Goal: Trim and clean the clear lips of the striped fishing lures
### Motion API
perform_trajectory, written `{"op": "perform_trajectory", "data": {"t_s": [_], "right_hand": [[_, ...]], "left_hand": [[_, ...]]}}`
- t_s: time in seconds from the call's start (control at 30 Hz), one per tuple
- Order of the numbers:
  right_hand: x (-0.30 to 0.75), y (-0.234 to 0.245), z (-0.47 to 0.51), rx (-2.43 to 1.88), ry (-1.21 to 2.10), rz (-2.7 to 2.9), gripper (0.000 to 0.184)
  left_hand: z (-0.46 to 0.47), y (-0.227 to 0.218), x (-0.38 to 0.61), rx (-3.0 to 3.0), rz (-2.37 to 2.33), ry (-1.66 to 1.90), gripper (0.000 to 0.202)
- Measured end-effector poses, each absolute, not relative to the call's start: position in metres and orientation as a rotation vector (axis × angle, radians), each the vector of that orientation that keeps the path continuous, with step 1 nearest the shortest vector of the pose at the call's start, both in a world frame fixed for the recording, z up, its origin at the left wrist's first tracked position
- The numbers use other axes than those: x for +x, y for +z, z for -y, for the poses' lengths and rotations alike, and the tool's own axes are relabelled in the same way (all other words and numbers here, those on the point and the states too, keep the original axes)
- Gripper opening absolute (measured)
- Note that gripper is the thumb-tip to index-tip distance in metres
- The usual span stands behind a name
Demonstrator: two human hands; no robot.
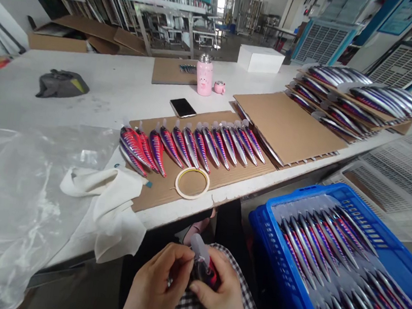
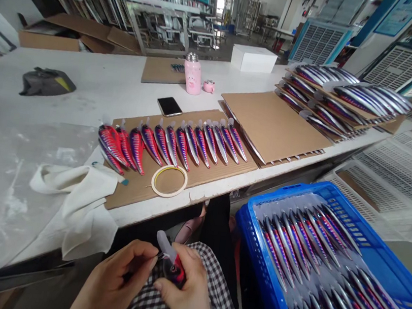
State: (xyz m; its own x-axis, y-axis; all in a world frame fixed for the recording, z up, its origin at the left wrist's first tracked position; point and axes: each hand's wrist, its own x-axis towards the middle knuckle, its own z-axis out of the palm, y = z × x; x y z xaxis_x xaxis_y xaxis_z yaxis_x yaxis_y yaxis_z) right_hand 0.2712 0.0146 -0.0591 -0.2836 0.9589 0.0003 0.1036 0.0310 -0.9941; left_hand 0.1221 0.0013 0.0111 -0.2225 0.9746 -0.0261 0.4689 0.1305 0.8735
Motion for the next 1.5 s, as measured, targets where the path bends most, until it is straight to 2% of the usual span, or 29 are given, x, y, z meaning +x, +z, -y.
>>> {"op": "perform_trajectory", "data": {"t_s": [0.27, 0.5, 0.77, 0.9, 1.07, 1.17, 1.37, 1.5], "right_hand": [[0.271, -0.055, -0.016, -1.225, 1.254, 1.661, 0.058], [0.264, -0.046, -0.016, -1.282, 1.441, 1.508, 0.061], [0.261, -0.045, -0.016, -1.269, 1.463, 1.457, 0.058], [0.259, -0.043, -0.017, -1.247, 1.514, 1.4, 0.05], [0.258, -0.039, -0.018, -1.215, 1.571, 1.324, 0.048], [0.258, -0.038, -0.018, -1.227, 1.569, 1.322, 0.048], [0.26, -0.039, -0.016, -1.338, 1.508, 1.424, 0.053], [0.259, -0.042, -0.014, -1.35, 1.437, 1.519, 0.056]], "left_hand": [[-0.002, 0.009, 0.113, 1.594, -1.756, 0.953, 0.011], [-0.002, -0.002, 0.113, 1.696, -1.742, 1.012, 0.008], [-0.007, -0.011, 0.12, 1.745, -1.834, 1.005, 0.01], [-0.01, -0.014, 0.119, 1.597, -1.773, 1.049, 0.014], [-0.008, -0.018, 0.125, 1.021, -1.593, 1.148, 0.007], [-0.006, -0.019, 0.125, 0.741, -1.449, 1.229, 0.015], [0.001, -0.017, 0.112, 0.686, -1.359, 1.153, 0.026], [0.001, -0.019, 0.11, 0.776, -1.422, 1.16, 0.019]]}}
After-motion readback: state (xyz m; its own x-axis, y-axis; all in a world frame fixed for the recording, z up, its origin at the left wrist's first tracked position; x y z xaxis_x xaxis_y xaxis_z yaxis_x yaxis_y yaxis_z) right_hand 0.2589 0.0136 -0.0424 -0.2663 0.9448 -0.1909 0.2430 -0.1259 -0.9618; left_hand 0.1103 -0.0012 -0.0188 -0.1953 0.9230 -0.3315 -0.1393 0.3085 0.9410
